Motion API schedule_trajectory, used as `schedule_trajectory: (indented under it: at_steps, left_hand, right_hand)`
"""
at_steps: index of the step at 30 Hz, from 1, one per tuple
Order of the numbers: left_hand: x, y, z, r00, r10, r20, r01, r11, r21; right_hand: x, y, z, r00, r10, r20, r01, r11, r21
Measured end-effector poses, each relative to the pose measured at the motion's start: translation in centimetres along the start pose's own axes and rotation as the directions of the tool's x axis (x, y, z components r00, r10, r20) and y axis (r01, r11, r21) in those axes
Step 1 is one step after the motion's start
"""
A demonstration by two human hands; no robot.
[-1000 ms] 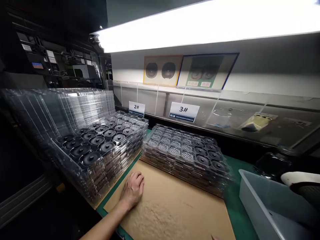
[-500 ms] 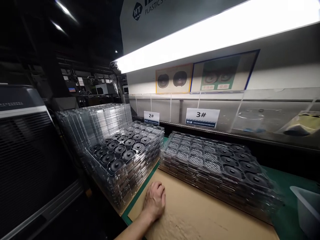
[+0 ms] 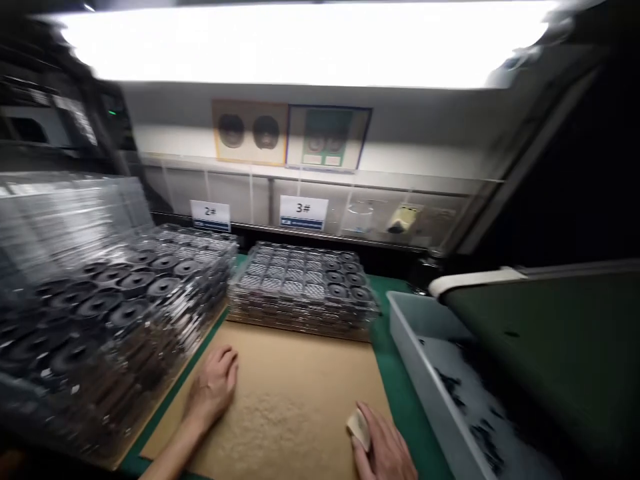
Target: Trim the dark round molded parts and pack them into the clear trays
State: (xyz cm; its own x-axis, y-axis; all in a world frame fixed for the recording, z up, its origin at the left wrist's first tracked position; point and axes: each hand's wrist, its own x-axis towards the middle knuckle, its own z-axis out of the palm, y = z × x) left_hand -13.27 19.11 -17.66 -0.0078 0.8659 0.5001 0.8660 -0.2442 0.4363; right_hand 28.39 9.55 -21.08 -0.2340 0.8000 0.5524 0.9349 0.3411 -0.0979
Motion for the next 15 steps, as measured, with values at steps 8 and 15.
schedule_trajectory:
  at_steps: [8, 15]
  left_hand:
    - [0.5, -2.3, 1.3, 0.997, 0.074, -0.037, -0.075, 0.997, -0.015]
    - [0.3, -5.4, 3.6, 0.989, 0.142, -0.052, -0.138, 0.988, 0.068]
  right_hand:
    - [1.0, -2.4, -2.1, 0.995, 0.089, -0.044, -0.088, 0.996, 0.025]
    - [1.1, -2.5, -2.5, 0.993, 0.117, -0.006, -0.116, 0.991, 0.07]
